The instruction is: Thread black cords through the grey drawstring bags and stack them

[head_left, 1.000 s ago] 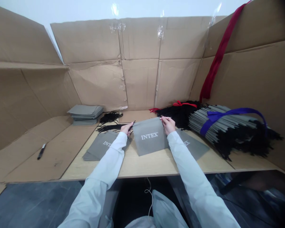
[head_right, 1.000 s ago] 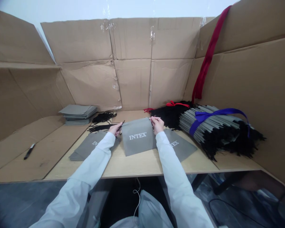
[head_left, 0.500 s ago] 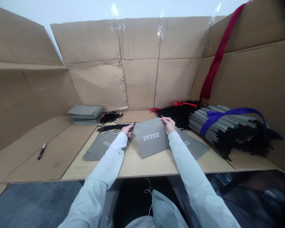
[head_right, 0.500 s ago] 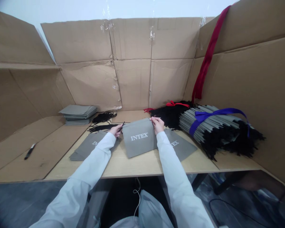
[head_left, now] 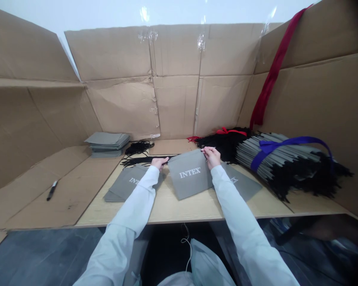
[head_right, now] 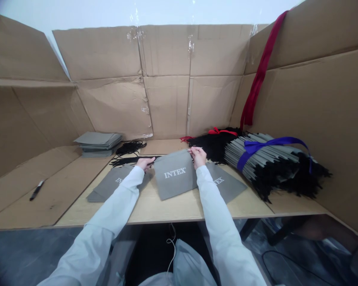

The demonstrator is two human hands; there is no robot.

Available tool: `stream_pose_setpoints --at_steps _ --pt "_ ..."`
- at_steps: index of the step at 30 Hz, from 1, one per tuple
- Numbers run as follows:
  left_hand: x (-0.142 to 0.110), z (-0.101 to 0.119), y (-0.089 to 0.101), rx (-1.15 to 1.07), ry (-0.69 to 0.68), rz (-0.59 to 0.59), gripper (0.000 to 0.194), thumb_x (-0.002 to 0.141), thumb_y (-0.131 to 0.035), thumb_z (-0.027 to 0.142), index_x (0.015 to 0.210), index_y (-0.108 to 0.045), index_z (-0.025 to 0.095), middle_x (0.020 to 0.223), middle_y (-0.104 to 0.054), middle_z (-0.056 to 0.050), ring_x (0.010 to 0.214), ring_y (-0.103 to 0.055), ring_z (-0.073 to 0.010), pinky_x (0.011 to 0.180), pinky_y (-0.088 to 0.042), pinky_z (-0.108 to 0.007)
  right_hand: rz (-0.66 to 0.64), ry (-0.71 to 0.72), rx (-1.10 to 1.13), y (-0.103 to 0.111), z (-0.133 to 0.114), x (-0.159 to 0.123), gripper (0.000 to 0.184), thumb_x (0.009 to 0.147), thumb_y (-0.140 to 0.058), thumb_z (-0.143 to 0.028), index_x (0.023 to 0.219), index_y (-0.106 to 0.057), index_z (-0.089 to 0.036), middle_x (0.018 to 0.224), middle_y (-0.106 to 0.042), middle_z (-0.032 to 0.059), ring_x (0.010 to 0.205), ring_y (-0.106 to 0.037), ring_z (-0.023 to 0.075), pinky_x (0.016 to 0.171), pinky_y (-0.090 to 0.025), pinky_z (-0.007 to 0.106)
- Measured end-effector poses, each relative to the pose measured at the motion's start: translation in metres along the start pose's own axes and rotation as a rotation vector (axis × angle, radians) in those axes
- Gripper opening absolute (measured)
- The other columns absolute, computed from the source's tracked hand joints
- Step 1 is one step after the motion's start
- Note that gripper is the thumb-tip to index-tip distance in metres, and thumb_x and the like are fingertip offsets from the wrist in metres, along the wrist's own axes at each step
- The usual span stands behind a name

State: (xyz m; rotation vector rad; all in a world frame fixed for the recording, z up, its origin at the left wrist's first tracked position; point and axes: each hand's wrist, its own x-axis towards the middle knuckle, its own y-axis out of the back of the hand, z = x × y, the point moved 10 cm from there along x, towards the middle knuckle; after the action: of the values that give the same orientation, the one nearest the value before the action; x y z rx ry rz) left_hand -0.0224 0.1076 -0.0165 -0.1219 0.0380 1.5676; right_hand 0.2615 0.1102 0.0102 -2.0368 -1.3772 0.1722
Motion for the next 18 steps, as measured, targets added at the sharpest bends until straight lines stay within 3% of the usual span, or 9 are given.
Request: stream_pose_setpoints --at_steps 5,9,13,15,18 --pt "0.002 0.008 0.006 0.046 -0.107 0.080 0.023 0.048 -0.069 0.030 0.054 -0.060 0.010 0.032 -0.036 0.005 0.032 -0.029 -0.0040 0.034 -0.018 -0.019 -0.022 0.062 -0.014 -0.004 -0.008 0.001 0.016 0.053 -0.066 -0.021 0.058 -0.051 -0.015 0.055 -0.059 -0.0004 0.050 -0.053 0.0070 0.053 -0.043 0.021" --pt "0.003 0.016 0.028 0.033 -0.185 0.149 0.016 0.048 -0.068 0.024 0.056 -0.063 0.012 0.042 -0.051 0.000 0.043 -0.043 -0.0084 0.040 -0.029 -0.020 0.125 0.132 0.009 0.026 -0.020 0.009 0.016 0.054 -0.065 -0.021 0.057 -0.050 -0.015 0.052 -0.058 -0.0017 0.049 -0.053 0.0073 0.052 -0.043 0.021" --pt "0.009 0.012 0.050 0.106 -0.147 0.182 0.014 0.053 -0.065 0.028 0.056 -0.063 0.014 0.041 -0.049 0.001 0.040 -0.039 -0.0069 0.039 -0.026 -0.020 0.175 0.116 0.020 0.047 -0.023 0.014 0.017 0.053 -0.066 -0.021 0.056 -0.051 -0.015 0.051 -0.058 -0.0014 0.049 -0.054 0.0086 0.052 -0.044 0.023" --pt "0.013 0.009 0.045 0.150 -0.124 0.141 0.019 0.056 -0.063 0.032 0.057 -0.062 0.014 0.042 -0.048 0.001 0.037 -0.035 -0.0053 0.037 -0.023 -0.019 0.137 0.083 0.033 0.044 -0.021 0.013 0.016 0.052 -0.066 -0.021 0.056 -0.052 -0.016 0.052 -0.058 -0.0013 0.050 -0.054 0.0092 0.053 -0.044 0.024" --pt "0.012 0.013 0.021 0.150 -0.191 0.029 0.024 0.058 -0.061 0.036 0.061 -0.061 0.012 0.053 -0.054 -0.001 0.040 -0.039 -0.0043 0.038 -0.026 -0.017 0.070 0.035 0.048 0.031 -0.015 0.009 0.016 0.051 -0.068 -0.021 0.057 -0.053 -0.016 0.053 -0.058 -0.0013 0.051 -0.054 0.0092 0.054 -0.045 0.024"
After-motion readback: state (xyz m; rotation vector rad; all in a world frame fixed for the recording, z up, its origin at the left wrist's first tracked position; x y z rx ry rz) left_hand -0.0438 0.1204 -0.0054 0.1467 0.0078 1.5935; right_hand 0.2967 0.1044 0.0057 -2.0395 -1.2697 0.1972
